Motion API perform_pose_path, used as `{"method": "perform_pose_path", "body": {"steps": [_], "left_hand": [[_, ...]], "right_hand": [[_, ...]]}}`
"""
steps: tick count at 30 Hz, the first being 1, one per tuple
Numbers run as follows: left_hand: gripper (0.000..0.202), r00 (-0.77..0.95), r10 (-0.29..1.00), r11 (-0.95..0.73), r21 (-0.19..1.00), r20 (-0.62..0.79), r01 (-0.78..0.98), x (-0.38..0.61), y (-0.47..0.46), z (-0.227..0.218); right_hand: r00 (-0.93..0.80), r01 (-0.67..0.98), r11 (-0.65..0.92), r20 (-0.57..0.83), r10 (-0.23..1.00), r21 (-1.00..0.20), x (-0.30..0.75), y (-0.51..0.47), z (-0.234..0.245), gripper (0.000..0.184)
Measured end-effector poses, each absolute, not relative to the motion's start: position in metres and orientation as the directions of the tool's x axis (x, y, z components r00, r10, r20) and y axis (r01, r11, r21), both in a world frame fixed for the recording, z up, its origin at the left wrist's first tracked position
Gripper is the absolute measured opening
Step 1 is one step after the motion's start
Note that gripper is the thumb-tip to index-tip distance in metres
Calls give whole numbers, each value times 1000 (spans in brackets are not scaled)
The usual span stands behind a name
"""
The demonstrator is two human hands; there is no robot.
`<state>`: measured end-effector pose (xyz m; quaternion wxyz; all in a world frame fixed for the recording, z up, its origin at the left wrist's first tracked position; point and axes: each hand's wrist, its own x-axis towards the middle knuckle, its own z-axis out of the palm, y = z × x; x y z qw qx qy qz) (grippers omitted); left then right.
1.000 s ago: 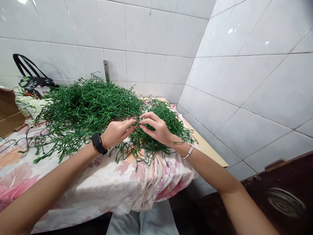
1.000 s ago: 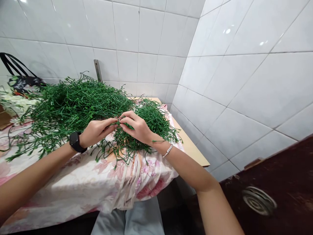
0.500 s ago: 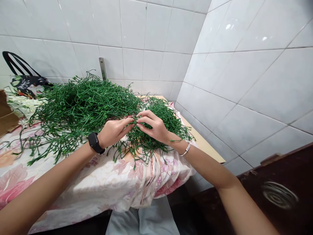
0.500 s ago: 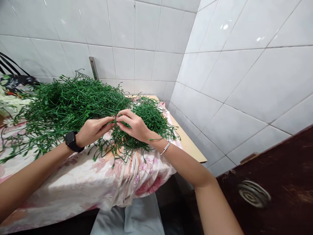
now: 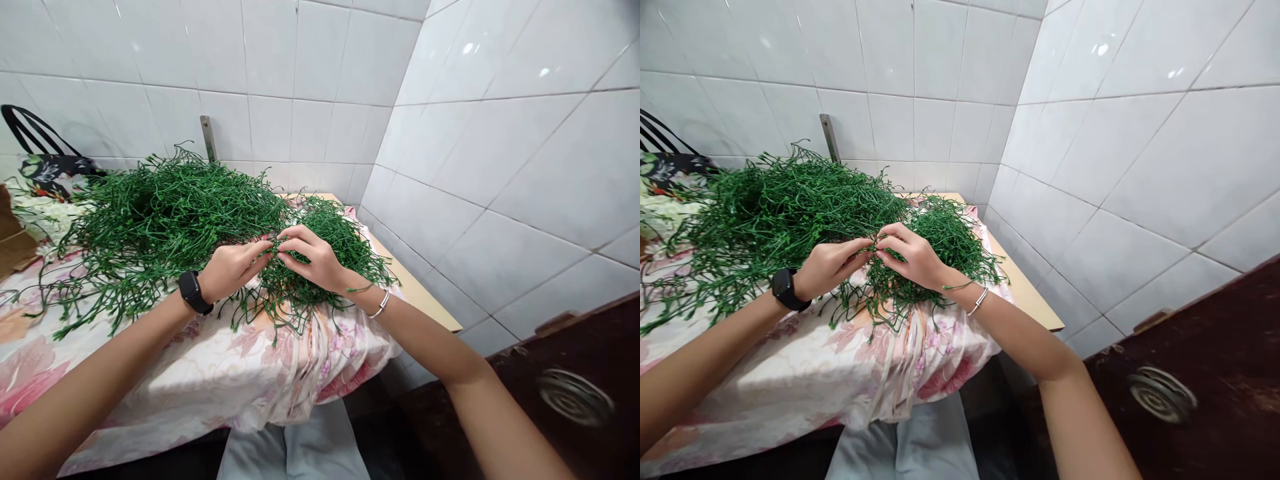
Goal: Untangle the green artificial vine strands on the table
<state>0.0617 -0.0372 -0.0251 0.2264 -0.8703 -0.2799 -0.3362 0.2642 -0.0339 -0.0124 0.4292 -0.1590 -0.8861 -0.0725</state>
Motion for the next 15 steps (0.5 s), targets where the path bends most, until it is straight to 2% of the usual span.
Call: {"method": "perform_pose_path", "body": {"steps": [15], "left_hand": [[25,625,316,-744,-222,714,631,61,-36,-26]], "right_hand": [[-572,332,943,796,197,4,263,-33,-12,7]]}}
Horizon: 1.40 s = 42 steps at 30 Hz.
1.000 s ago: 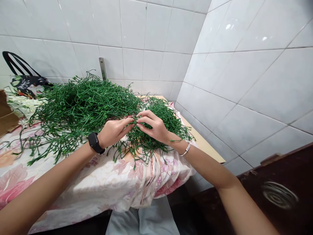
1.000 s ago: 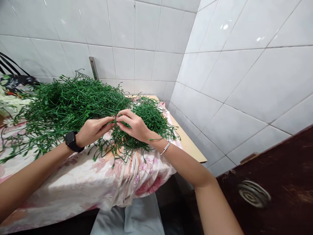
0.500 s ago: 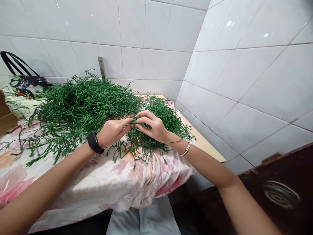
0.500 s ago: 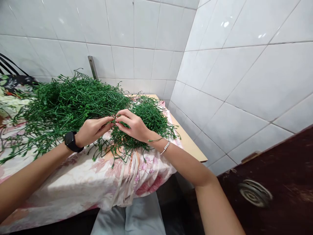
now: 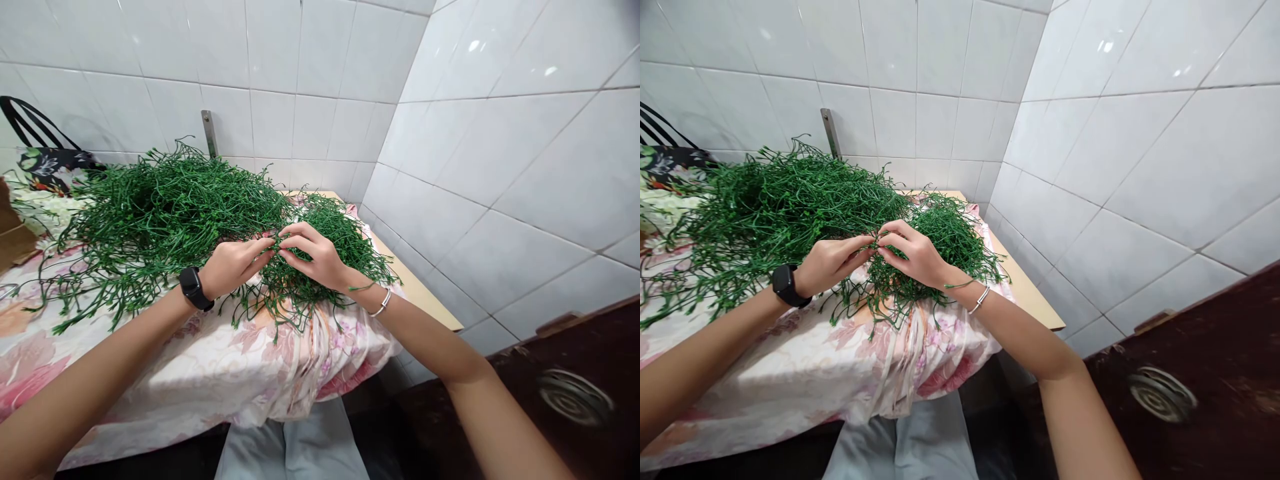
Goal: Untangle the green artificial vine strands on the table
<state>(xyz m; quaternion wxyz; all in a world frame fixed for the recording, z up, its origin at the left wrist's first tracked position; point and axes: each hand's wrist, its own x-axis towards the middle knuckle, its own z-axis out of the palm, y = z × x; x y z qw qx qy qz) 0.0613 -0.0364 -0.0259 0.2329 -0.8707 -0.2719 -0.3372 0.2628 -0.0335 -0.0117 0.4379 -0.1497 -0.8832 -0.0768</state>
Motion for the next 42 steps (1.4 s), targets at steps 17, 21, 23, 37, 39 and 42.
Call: {"method": "perform_pose_path", "body": {"steps": [17,21,23,37,39,42], "left_hand": [[25,629,346,-727,-225,696,649,61,-37,-26],[26,625,365,-724,-212,691,657,62,-37,-26],[26,627,358,-726,-217,692,653,62,-37,-26],[27,631,347,-733,-219,694,644,61,-38,-26],[27,626,351,-727,-219,696,651,62,-38,-26],[26,625,352,-722,-223,696,655,63,-40,-25]], "right_hand": [[-587,325,946,778,223,-26,262,-36,-14,7],[-589,327,945,776,226,-27,263,-37,-14,7],[-589,334,942,773,235,-32,263,-37,-13,7],[-580,339,941,786,212,-4,263,-36,-13,7],[-578,351,937,787,215,2,263,-35,-13,7],[-574,358,934,788,222,-2,263,-36,-13,7]]}}
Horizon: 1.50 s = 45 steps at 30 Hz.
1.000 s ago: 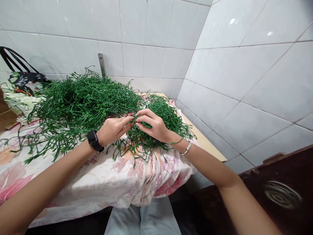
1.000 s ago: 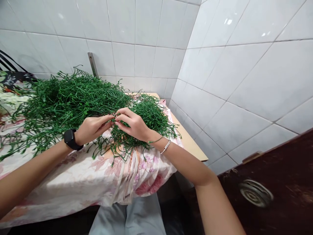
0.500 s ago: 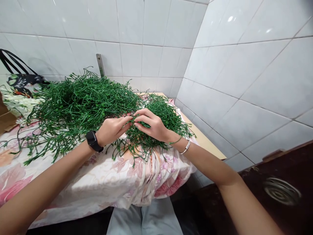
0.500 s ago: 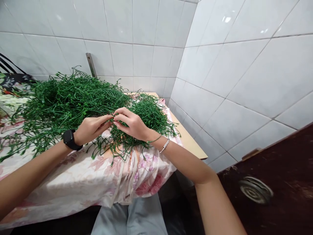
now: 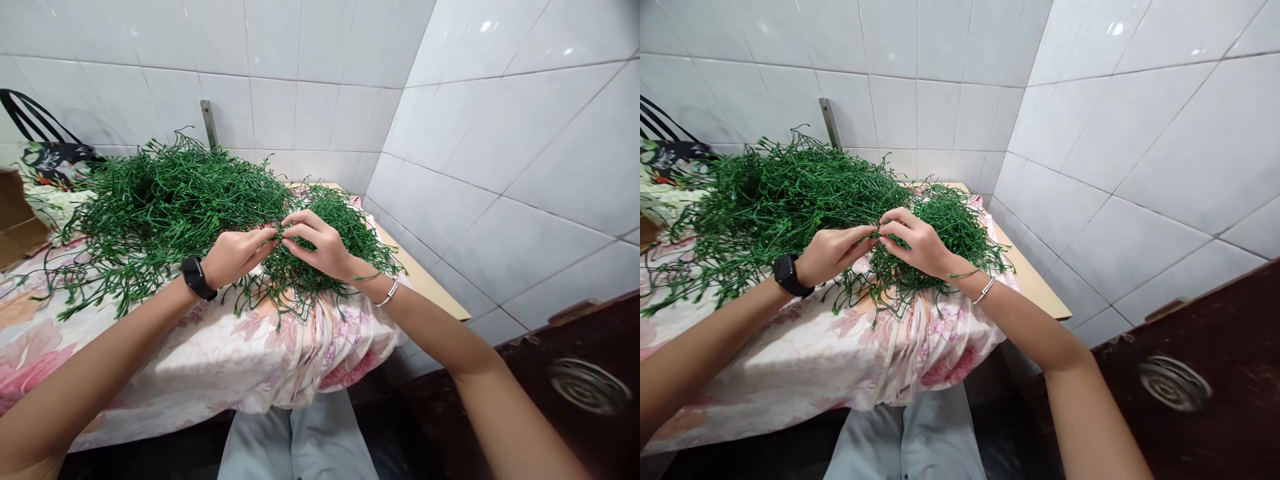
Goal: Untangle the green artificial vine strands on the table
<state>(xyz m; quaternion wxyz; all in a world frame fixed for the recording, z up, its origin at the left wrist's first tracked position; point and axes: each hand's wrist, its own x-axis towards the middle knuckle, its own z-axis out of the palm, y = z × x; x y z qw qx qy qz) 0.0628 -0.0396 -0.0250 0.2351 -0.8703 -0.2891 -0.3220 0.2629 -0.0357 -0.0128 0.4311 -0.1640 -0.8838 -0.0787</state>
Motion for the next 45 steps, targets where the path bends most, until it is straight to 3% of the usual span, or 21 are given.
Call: {"method": "perform_pose_path", "body": {"steps": [13,15,18,21,24,29,34,38,41,43,45], "left_hand": [[25,646,286,-691,-314,707,651,63,-42,-20],[25,638,274,-691,-314,720,652,63,-43,-18],[25,617,269,-690,-299,740,659,63,-44,-16],[25,615,290,-692,-283,733,664,63,-43,-17],[25,617,314,-686,-277,722,673,63,-41,-18],[26,594,319,-698,-241,738,675,62,-40,-17],[28,512,452,-745,-7,731,667,63,-43,-15],[26,430,572,-750,233,699,619,64,-48,-10],[21,420,577,-781,322,701,535,64,-51,-5],[20,414,570,-794,346,710,500,63,-53,-3],[19,404,552,-807,347,730,477,63,-53,-2]], "right_hand": [[-575,348,937,780,247,-39,265,-36,-9,7],[-565,325,936,767,305,-133,265,-36,-3,10],[-489,265,880,732,475,-395,262,-27,14,20],[-496,206,751,595,633,-627,249,-5,38,24],[-558,219,663,466,687,-715,229,29,67,20],[-523,359,649,432,735,-671,197,68,114,10],[-570,253,811,596,565,-527,197,31,142,16],[-581,301,912,705,407,-278,219,-18,117,17],[-601,350,925,721,344,-149,237,-36,79,13],[-561,380,909,738,375,-173,246,-38,57,11],[-497,367,887,747,442,-280,251,-37,42,11]]}}
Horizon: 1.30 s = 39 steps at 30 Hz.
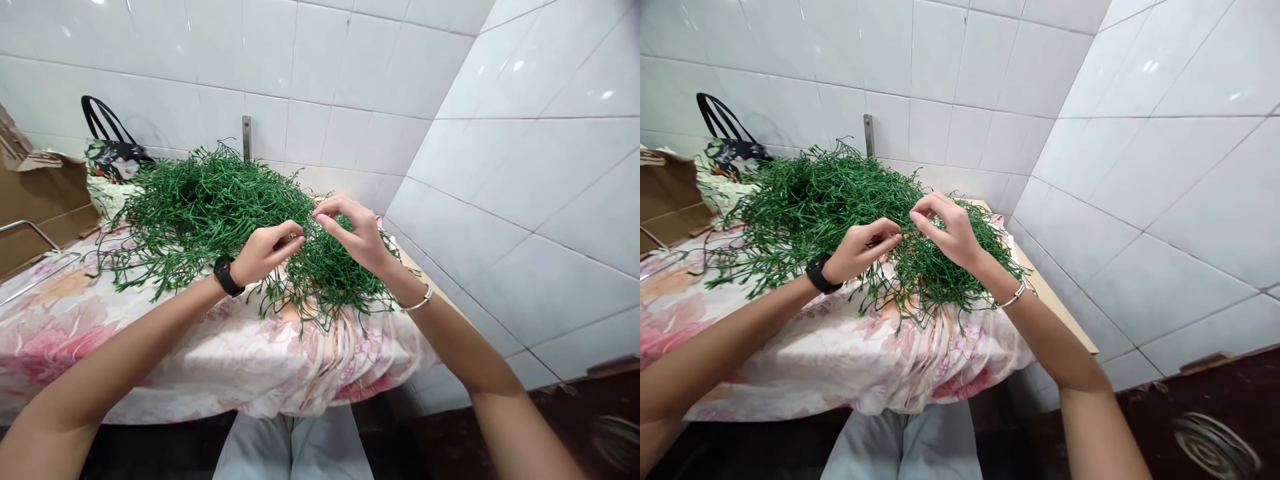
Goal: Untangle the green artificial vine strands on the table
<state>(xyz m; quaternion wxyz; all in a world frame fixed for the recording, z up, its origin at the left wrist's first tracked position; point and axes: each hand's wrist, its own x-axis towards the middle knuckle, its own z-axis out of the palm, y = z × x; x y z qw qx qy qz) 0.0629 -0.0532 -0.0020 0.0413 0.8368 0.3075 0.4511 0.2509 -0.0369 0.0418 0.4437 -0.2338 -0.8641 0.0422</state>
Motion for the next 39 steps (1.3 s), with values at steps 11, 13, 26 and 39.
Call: {"method": "perform_pose_path", "body": {"steps": [11,13,26,39], "left_hand": [[11,357,378,-855,175,854,489,61,-48,-2],[11,384,376,-869,178,843,461,61,-46,-4],[9,374,350,-865,143,859,482,65,-53,-4],[30,336,397,-819,164,854,550,66,-52,-6]], "right_hand": [[-516,-33,529,468,717,-848,255,-42,17,28],[-542,-29,514,445,713,-858,255,-42,14,28],[-439,102,772,668,600,-627,257,-40,10,15],[-446,35,828,733,514,-559,251,-47,5,17]]}}
